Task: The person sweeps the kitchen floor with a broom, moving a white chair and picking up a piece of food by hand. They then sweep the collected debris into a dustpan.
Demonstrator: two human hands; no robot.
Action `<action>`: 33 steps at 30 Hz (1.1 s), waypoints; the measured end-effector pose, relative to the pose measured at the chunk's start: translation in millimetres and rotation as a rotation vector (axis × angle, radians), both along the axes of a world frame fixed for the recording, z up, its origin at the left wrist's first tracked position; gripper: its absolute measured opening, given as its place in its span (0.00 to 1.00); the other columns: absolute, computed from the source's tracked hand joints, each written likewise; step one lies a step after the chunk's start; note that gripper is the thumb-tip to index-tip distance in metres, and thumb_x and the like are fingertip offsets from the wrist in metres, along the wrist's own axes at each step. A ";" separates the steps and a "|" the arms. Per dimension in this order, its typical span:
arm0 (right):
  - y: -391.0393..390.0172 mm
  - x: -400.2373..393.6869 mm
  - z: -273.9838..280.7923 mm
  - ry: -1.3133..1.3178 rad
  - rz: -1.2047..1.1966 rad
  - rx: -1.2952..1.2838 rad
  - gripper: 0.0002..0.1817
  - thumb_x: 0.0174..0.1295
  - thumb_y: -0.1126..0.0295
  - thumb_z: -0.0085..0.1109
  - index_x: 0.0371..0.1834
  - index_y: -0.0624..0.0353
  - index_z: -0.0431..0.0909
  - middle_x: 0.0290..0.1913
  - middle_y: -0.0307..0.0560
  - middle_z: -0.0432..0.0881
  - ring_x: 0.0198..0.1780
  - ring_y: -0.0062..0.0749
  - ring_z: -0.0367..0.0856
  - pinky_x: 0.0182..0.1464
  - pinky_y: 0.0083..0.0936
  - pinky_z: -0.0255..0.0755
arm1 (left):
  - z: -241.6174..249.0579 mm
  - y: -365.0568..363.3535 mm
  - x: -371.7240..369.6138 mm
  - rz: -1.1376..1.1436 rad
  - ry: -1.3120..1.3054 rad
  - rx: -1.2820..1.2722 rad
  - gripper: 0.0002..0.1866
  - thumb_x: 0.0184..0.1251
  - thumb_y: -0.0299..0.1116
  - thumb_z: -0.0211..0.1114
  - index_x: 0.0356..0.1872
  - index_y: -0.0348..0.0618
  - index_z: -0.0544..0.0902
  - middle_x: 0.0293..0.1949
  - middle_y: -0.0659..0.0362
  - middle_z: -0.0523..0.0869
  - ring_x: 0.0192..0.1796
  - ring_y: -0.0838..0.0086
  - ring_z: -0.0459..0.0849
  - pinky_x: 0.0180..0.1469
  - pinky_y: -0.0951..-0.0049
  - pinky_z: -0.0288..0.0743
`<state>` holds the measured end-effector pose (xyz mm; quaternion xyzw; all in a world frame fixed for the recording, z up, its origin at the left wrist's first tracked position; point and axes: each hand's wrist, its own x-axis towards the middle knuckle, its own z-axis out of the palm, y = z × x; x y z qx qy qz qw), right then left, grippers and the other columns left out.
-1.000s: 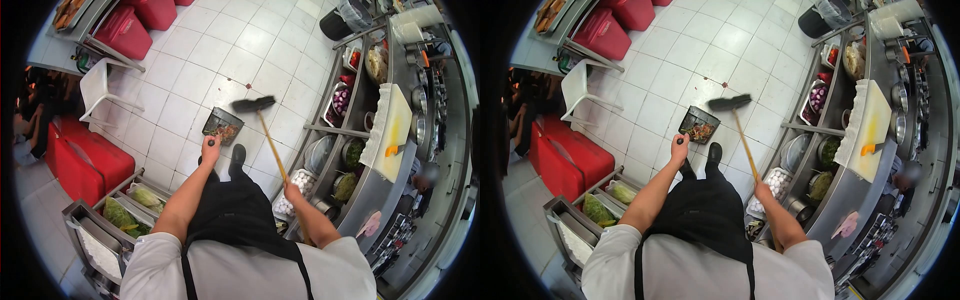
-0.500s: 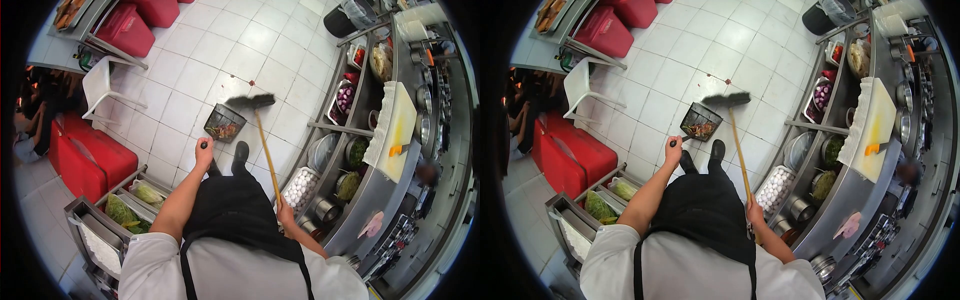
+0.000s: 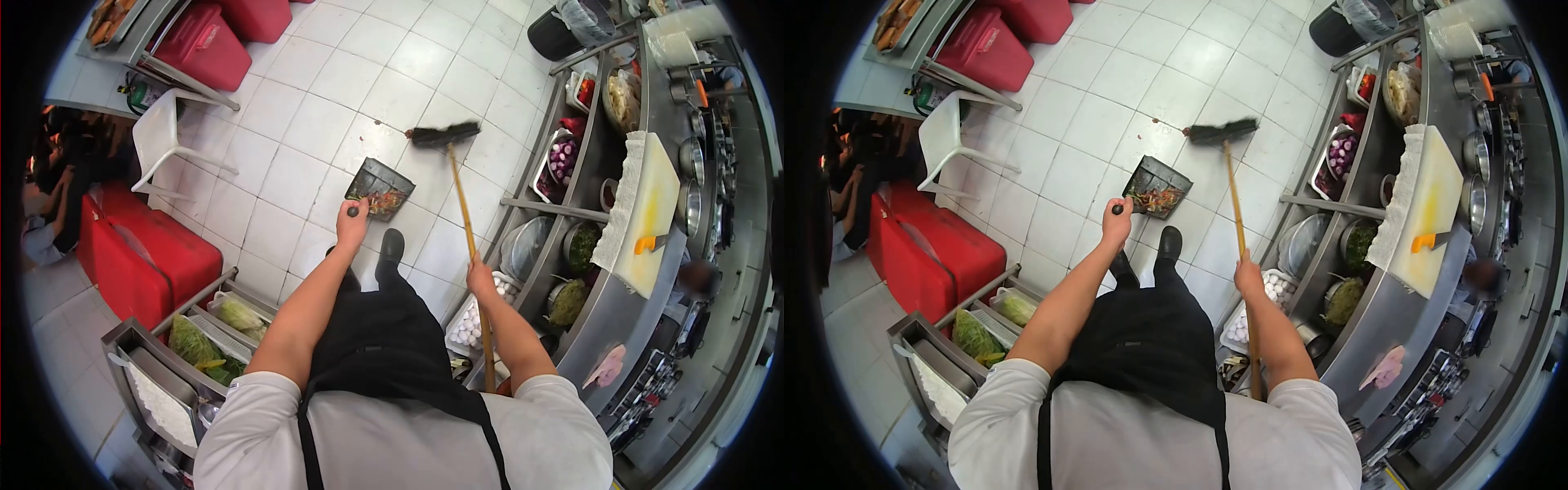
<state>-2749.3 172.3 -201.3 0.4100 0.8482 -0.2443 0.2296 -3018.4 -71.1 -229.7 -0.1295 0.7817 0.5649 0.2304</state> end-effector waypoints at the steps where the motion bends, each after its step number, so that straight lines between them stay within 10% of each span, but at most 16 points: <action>1: -8.6 19.6 2.7 -0.028 0.041 -0.015 0.24 0.72 0.63 0.47 0.69 0.57 0.63 0.34 0.72 0.81 0.39 0.68 0.82 0.43 0.56 0.75 | -3.2 4.4 -1.6 -0.004 0.002 -0.023 0.15 0.69 0.44 0.67 0.34 0.46 0.73 0.28 0.67 0.73 0.32 0.81 0.69 0.35 0.76 0.66; 7: -59.2 113.2 48.5 -0.156 0.093 -0.213 0.25 0.73 0.57 0.44 0.73 0.38 0.58 0.36 0.70 0.82 0.40 0.67 0.82 0.46 0.57 0.74 | 11.5 17.3 -12.3 -0.046 -0.020 -0.096 0.16 0.69 0.45 0.67 0.34 0.44 0.74 0.29 0.65 0.75 0.34 0.79 0.71 0.39 0.74 0.69; 14: -101.2 123.5 68.1 -0.010 -0.005 -0.280 0.24 0.72 0.57 0.47 0.72 0.38 0.63 0.39 0.70 0.82 0.41 0.69 0.81 0.47 0.56 0.74 | -0.1 -25.1 -9.5 0.082 -0.036 0.006 0.15 0.69 0.44 0.66 0.34 0.44 0.75 0.29 0.63 0.76 0.33 0.77 0.71 0.38 0.73 0.69; 27: -15.6 -152.5 -2.4 0.148 -0.003 -0.132 0.25 0.73 0.63 0.45 0.71 0.56 0.61 0.37 0.71 0.82 0.41 0.66 0.83 0.44 0.52 0.77 | 7.4 -55.0 -28.4 0.117 -0.062 -0.031 0.14 0.70 0.41 0.66 0.32 0.47 0.72 0.26 0.68 0.71 0.29 0.83 0.65 0.31 0.77 0.61; 33: -34.4 -87.9 -5.8 0.002 0.151 -0.161 0.25 0.72 0.65 0.47 0.70 0.59 0.59 0.36 0.70 0.82 0.40 0.67 0.82 0.43 0.55 0.76 | -3.6 -55.1 -36.1 0.095 -0.047 -0.077 0.14 0.69 0.41 0.67 0.32 0.47 0.72 0.28 0.68 0.73 0.32 0.82 0.67 0.34 0.76 0.64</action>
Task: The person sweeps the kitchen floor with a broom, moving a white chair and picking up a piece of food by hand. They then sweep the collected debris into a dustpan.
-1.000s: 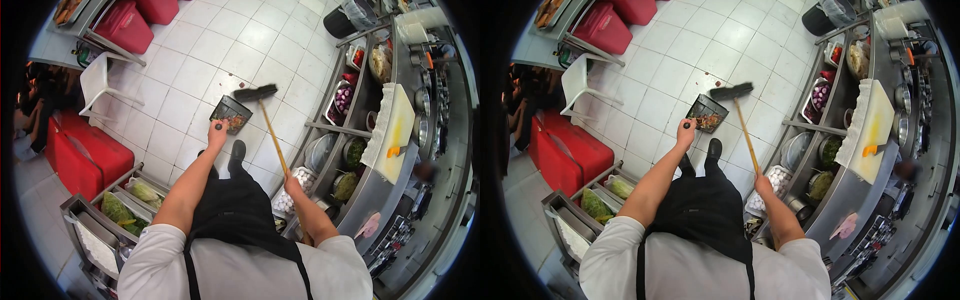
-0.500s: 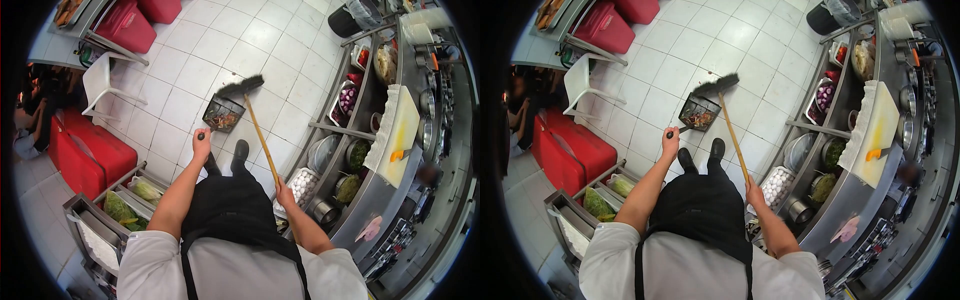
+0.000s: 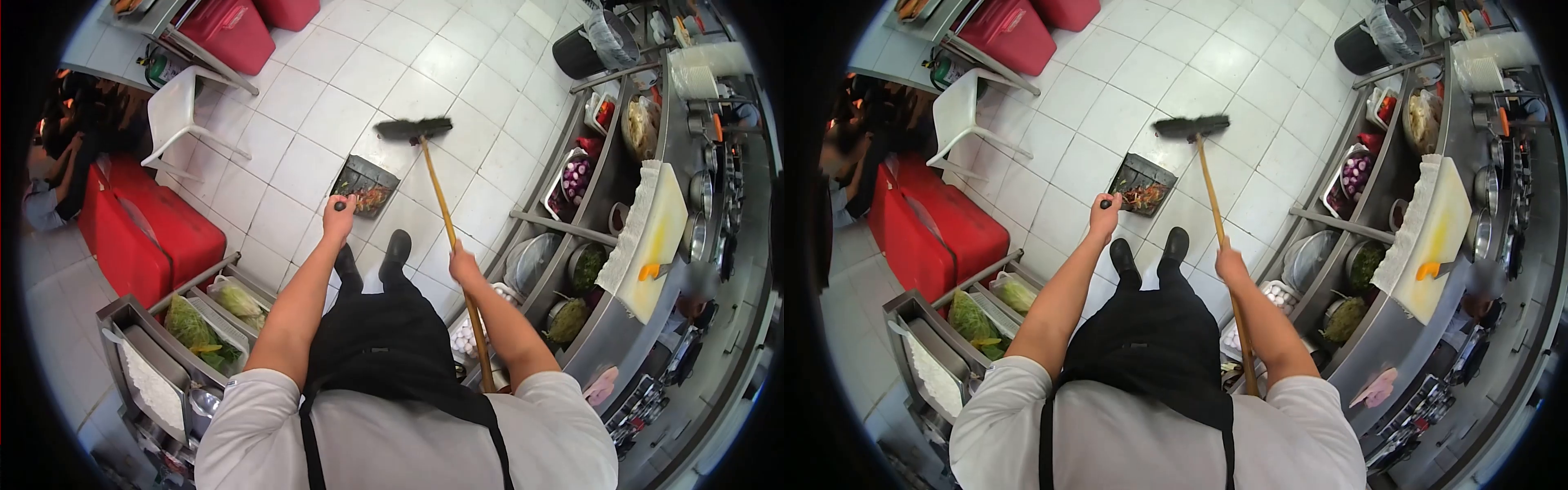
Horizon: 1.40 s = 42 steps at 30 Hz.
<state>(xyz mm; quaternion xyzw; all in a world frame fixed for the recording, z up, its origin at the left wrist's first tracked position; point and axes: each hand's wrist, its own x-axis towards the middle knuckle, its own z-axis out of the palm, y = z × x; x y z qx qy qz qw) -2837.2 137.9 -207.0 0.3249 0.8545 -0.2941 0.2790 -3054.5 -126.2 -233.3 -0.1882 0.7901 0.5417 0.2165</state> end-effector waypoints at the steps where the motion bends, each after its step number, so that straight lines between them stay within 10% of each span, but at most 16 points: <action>1: -6.5 28.5 3.8 -0.021 0.049 0.042 0.25 0.72 0.64 0.46 0.70 0.56 0.59 0.36 0.71 0.82 0.39 0.68 0.82 0.42 0.56 0.76 | -1.6 -0.7 0.7 -0.008 0.004 -0.010 0.14 0.68 0.41 0.68 0.32 0.47 0.72 0.28 0.67 0.73 0.32 0.82 0.68 0.34 0.76 0.65; 13: -92.6 185.8 90.9 -0.153 -0.076 -0.094 0.26 0.72 0.56 0.48 0.72 0.46 0.62 0.38 0.72 0.82 0.44 0.69 0.81 0.49 0.55 0.74 | 24.6 -11.7 31.3 -0.073 0.055 -0.047 0.18 0.64 0.47 0.69 0.33 0.43 0.75 0.31 0.59 0.79 0.36 0.73 0.75 0.43 0.70 0.72; 30: -2.8 50.1 44.1 0.060 -0.204 0.178 0.26 0.73 0.61 0.47 0.72 0.57 0.62 0.34 0.70 0.83 0.38 0.67 0.83 0.41 0.55 0.77 | 12.3 -8.0 38.9 -0.085 -0.005 -0.062 0.16 0.68 0.44 0.68 0.31 0.45 0.74 0.27 0.66 0.74 0.31 0.81 0.69 0.35 0.75 0.67; 35: -32.1 132.3 45.5 -0.227 0.004 0.061 0.26 0.75 0.57 0.41 0.74 0.49 0.57 0.34 0.68 0.83 0.39 0.66 0.83 0.42 0.55 0.75 | 10.3 -4.4 37.4 -0.107 -0.043 -0.103 0.18 0.65 0.48 0.67 0.35 0.43 0.77 0.35 0.55 0.83 0.38 0.68 0.79 0.44 0.68 0.73; 38: -68.3 175.5 80.8 -0.323 0.017 0.011 0.22 0.75 0.55 0.39 0.69 0.45 0.62 0.35 0.70 0.82 0.39 0.66 0.82 0.43 0.57 0.74 | 18.9 -2.9 36.7 -0.103 -0.018 -0.059 0.18 0.66 0.47 0.69 0.31 0.45 0.74 0.28 0.65 0.76 0.33 0.78 0.71 0.37 0.73 0.69; 42: -109.7 240.3 77.0 -0.139 -0.238 -0.267 0.25 0.73 0.51 0.44 0.72 0.38 0.63 0.35 0.65 0.83 0.40 0.63 0.83 0.44 0.50 0.74 | 19.4 -11.9 35.5 -0.105 -0.053 -0.079 0.18 0.66 0.48 0.67 0.34 0.43 0.76 0.31 0.58 0.82 0.35 0.71 0.78 0.41 0.69 0.73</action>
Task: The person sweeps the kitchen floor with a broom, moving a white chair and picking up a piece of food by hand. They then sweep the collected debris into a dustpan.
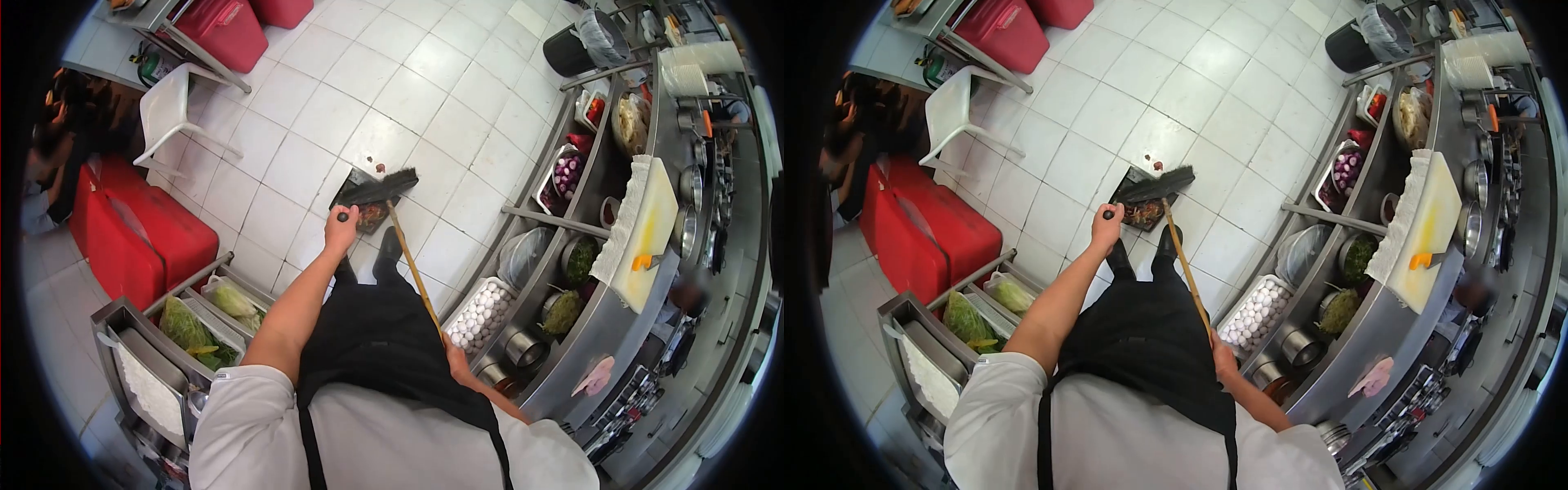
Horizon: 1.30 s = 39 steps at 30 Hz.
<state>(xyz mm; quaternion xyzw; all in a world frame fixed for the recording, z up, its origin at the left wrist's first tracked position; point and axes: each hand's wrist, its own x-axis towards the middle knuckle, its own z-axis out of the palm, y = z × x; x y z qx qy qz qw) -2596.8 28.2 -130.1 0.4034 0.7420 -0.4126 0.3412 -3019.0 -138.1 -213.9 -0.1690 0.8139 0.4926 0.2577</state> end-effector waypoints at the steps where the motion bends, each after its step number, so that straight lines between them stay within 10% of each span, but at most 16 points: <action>1: -8.3 8.9 4.6 0.074 -0.060 -0.026 0.24 0.74 0.52 0.44 0.72 0.38 0.63 0.35 0.65 0.83 0.40 0.62 0.83 0.44 0.49 0.74 | -2.9 -3.5 -0.7 0.011 -0.005 0.012 0.18 0.66 0.47 0.67 0.33 0.43 0.76 0.30 0.58 0.81 0.34 0.72 0.77 0.40 0.69 0.73; 16: 62.5 -130.2 -11.9 0.090 0.102 0.369 0.27 0.72 0.58 0.48 0.72 0.51 0.62 0.33 0.71 0.82 0.38 0.68 0.82 0.43 0.56 0.76 | -11.5 -15.1 7.1 -0.054 0.065 0.055 0.15 0.67 0.42 0.68 0.30 0.47 0.73 0.26 0.67 0.71 0.30 0.81 0.67 0.32 0.74 0.64; 24: 31.8 -47.9 9.8 -0.063 0.266 0.186 0.23 0.71 0.65 0.48 0.69 0.49 0.65 0.34 0.69 0.82 0.39 0.67 0.82 0.42 0.54 0.75 | -4.0 -10.3 7.6 -0.080 -0.008 -0.024 0.17 0.64 0.47 0.68 0.35 0.43 0.77 0.34 0.56 0.83 0.38 0.71 0.79 0.43 0.69 0.73; 31: -12.3 10.8 10.2 0.141 -0.120 0.024 0.24 0.72 0.55 0.49 0.70 0.41 0.67 0.38 0.71 0.82 0.42 0.68 0.81 0.45 0.51 0.75 | -27.1 -35.4 18.8 -0.034 0.070 0.043 0.18 0.64 0.47 0.68 0.33 0.43 0.76 0.32 0.57 0.82 0.36 0.72 0.77 0.42 0.69 0.73; 39: 36.4 -111.4 -10.1 0.187 0.121 0.344 0.25 0.71 0.62 0.51 0.70 0.52 0.67 0.33 0.74 0.81 0.36 0.70 0.82 0.39 0.55 0.77 | 8.6 -35.6 22.7 -0.047 0.103 0.030 0.15 0.67 0.42 0.67 0.29 0.45 0.74 0.26 0.66 0.73 0.31 0.80 0.69 0.35 0.74 0.66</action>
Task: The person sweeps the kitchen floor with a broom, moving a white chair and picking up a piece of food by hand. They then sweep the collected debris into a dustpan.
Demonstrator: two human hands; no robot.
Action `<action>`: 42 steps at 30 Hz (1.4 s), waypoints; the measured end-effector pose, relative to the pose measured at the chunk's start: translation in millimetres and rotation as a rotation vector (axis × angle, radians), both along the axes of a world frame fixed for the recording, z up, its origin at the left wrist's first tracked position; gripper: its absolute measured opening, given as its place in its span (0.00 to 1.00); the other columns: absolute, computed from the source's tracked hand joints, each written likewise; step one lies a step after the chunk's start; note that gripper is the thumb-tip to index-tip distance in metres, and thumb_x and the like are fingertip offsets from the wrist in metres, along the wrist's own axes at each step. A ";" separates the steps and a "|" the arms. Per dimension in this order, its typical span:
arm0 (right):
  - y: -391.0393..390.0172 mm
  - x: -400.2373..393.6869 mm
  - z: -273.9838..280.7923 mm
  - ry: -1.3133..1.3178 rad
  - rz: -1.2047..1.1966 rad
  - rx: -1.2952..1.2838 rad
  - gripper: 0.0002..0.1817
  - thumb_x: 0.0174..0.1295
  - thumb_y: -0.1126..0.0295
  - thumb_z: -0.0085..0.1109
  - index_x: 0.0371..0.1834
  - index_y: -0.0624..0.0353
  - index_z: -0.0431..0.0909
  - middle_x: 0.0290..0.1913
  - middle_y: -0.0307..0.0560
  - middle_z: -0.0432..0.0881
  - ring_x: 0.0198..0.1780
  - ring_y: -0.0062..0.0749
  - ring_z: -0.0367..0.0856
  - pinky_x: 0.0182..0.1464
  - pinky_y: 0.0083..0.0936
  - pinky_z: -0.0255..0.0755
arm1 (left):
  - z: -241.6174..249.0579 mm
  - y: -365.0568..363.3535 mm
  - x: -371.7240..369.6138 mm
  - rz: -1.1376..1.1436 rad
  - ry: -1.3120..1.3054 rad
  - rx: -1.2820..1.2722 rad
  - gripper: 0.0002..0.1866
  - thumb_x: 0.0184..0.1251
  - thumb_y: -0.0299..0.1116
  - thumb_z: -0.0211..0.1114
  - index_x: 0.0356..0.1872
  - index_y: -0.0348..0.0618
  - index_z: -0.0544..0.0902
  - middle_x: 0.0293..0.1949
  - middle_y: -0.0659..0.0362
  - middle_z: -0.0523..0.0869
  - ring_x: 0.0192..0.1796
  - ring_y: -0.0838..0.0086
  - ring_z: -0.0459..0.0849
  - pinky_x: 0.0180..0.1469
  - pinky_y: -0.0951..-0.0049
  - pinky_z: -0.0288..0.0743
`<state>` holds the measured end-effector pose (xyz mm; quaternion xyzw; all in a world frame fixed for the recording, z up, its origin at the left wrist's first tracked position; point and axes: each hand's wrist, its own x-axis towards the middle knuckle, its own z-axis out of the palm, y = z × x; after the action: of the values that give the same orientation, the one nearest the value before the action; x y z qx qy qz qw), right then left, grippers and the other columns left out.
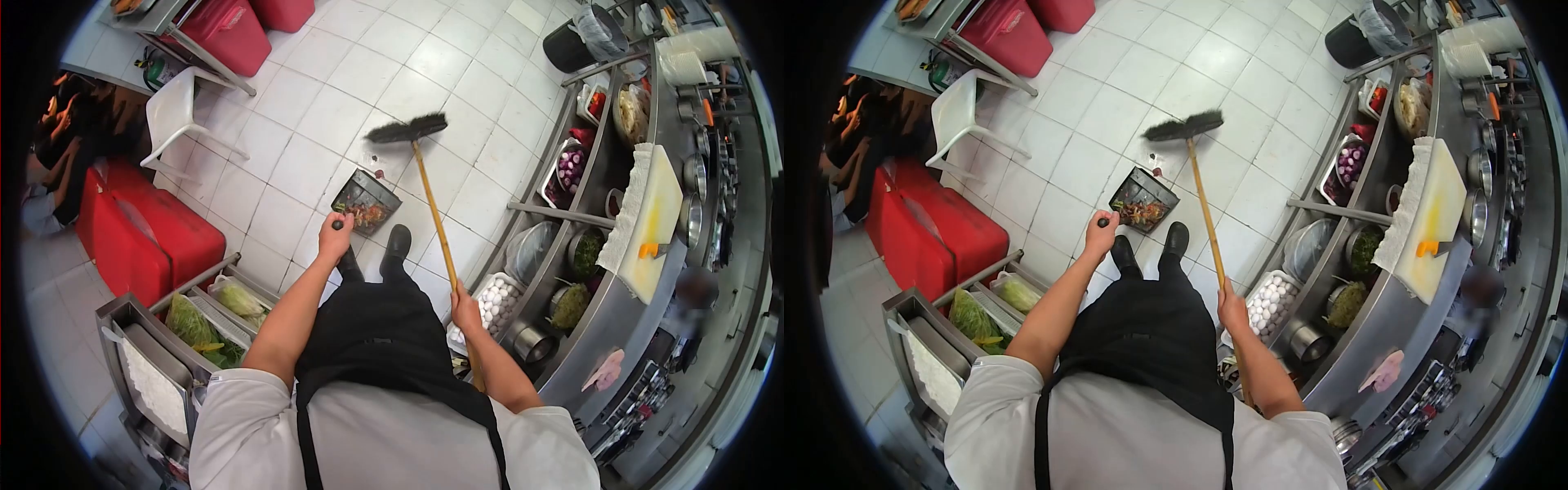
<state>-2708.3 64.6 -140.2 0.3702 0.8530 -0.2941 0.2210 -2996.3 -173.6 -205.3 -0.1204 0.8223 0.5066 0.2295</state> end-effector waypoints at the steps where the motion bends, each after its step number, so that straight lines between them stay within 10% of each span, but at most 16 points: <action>1: 6.7 -16.5 -5.1 0.039 0.001 0.024 0.25 0.71 0.62 0.51 0.70 0.54 0.67 0.32 0.73 0.81 0.34 0.70 0.81 0.38 0.55 0.77 | 0.8 1.6 -1.4 -0.003 -0.019 -0.026 0.15 0.67 0.43 0.67 0.29 0.45 0.74 0.26 0.65 0.73 0.31 0.79 0.69 0.35 0.74 0.66; 13: 33.4 -3.6 8.1 -0.317 0.283 -0.041 0.25 0.72 0.57 0.46 0.72 0.46 0.61 0.35 0.69 0.83 0.39 0.65 0.84 0.44 0.57 0.76 | -25.2 6.1 -14.4 -0.003 -0.042 -0.124 0.19 0.62 0.50 0.68 0.36 0.43 0.79 0.36 0.52 0.85 0.40 0.63 0.83 0.45 0.65 0.75; 22: -1.6 66.2 77.2 -0.192 0.085 -0.171 0.23 0.70 0.63 0.53 0.68 0.51 0.70 0.44 0.66 0.83 0.46 0.64 0.81 0.50 0.50 0.75 | -18.7 -23.5 0.0 0.001 -0.093 -0.045 0.18 0.63 0.49 0.68 0.33 0.44 0.77 0.30 0.58 0.80 0.34 0.73 0.76 0.40 0.69 0.72; 37: 95.0 -0.4 14.6 -0.213 0.088 0.030 0.37 0.65 0.67 0.57 0.77 0.51 0.54 0.39 0.68 0.84 0.44 0.65 0.83 0.48 0.49 0.77 | 12.9 1.6 23.3 -0.095 -0.090 -0.215 0.19 0.61 0.51 0.68 0.34 0.46 0.76 0.36 0.52 0.86 0.41 0.61 0.83 0.45 0.64 0.75; 42: 55.4 46.4 5.2 -0.450 0.285 0.029 0.38 0.65 0.69 0.44 0.79 0.32 0.49 0.41 0.65 0.84 0.43 0.57 0.85 0.47 0.51 0.77 | 5.5 -2.0 22.3 -0.118 -0.082 -0.202 0.18 0.61 0.50 0.69 0.34 0.46 0.77 0.39 0.51 0.87 0.44 0.62 0.85 0.47 0.65 0.75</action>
<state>-2661.9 120.0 -134.9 0.3055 0.8301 -0.1581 0.4389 -2974.0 -175.6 -199.8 -0.1152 0.8647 0.4015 0.2790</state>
